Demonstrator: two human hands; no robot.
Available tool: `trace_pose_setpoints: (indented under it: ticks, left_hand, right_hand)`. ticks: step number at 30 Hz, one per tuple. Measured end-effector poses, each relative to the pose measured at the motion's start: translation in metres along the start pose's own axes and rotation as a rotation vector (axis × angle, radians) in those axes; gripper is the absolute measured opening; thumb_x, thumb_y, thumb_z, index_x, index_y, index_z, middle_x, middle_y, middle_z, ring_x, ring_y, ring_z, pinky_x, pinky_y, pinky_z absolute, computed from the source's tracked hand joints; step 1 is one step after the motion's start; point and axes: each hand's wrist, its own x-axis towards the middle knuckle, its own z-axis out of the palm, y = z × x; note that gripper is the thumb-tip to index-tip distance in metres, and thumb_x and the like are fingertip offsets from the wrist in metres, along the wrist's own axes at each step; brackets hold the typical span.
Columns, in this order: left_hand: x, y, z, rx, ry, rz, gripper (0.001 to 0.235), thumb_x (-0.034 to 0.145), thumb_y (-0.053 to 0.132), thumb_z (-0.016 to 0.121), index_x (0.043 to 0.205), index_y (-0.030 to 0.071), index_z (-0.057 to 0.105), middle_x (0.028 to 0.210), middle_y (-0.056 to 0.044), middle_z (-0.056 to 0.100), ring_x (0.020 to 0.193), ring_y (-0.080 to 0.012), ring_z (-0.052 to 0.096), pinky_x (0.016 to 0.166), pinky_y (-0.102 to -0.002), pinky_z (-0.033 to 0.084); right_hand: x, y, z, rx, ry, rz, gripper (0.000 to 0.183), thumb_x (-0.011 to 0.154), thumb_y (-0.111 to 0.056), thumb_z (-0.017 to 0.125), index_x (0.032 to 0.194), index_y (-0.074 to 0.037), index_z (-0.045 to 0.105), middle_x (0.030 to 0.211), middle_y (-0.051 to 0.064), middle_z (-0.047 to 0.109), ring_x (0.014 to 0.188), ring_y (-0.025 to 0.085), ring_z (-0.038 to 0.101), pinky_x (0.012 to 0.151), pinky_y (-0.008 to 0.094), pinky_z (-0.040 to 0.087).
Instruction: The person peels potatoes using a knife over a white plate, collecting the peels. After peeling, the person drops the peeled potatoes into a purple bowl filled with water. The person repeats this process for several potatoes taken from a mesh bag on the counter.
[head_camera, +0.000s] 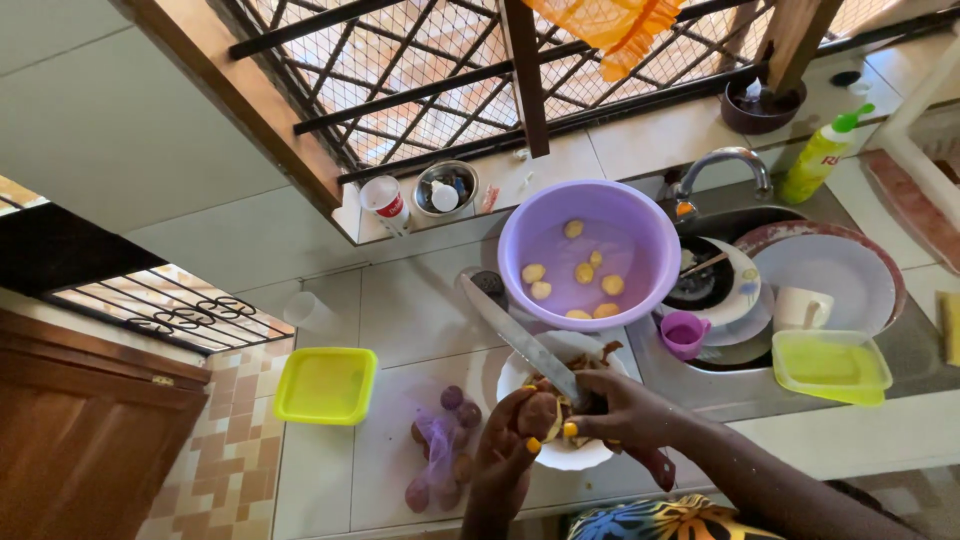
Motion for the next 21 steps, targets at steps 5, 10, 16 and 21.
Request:
trace_pose_setpoints:
  ticks: [5, 10, 16, 21]
  left_hand:
    - [0.004, -0.008, 0.002, 0.091, -0.002, -0.054, 0.067, 0.091, 0.022, 0.083, 0.143, -0.002, 0.049, 0.149, -0.019, 0.054, 0.137, -0.0277, 0.053, 0.115, -0.038, 0.044]
    - [0.018, -0.002, 0.02, 0.167, 0.002, -0.018, 0.067, 0.089, 0.026, 0.085, 0.142, -0.001, 0.052, 0.147, -0.021, 0.057, 0.133, -0.0279, 0.057, 0.113, -0.039, 0.045]
    - [0.021, -0.014, 0.016, 0.217, 0.063, 0.039, 0.067, 0.089, 0.017, 0.08, 0.145, -0.004, 0.05, 0.134, -0.02, 0.067, 0.121, -0.0265, 0.067, 0.104, -0.036, 0.052]
    - [0.023, -0.017, 0.016, 0.495, 0.24, 0.003, 0.063, 0.083, 0.014, 0.08, 0.139, -0.001, 0.056, 0.13, -0.018, 0.071, 0.12, -0.0256, 0.068, 0.104, -0.036, 0.054]
  right_hand:
    - [-0.003, 0.002, -0.004, -0.063, 0.052, 0.018, 0.032, 0.083, -0.024, 0.085, 0.104, -0.007, 0.068, 0.081, -0.002, 0.061, 0.07, 0.008, 0.054, 0.057, 0.024, 0.043]
    - [-0.009, -0.019, -0.009, -0.138, 0.086, 0.045, 0.025, 0.088, -0.023, 0.08, 0.104, -0.009, 0.067, 0.088, -0.001, 0.064, 0.074, 0.009, 0.058, 0.058, 0.024, 0.045]
    - [-0.001, 0.014, -0.013, -0.208, 0.131, 0.0, 0.029, 0.1, -0.03, 0.074, 0.09, -0.012, 0.052, 0.08, -0.005, 0.041, 0.073, 0.008, 0.041, 0.063, 0.029, 0.038]
    - [0.0, -0.011, -0.01, -0.198, 0.109, -0.171, 0.028, 0.1, -0.031, 0.057, 0.102, -0.01, 0.074, 0.098, 0.0, 0.075, 0.087, 0.012, 0.069, 0.075, 0.03, 0.058]
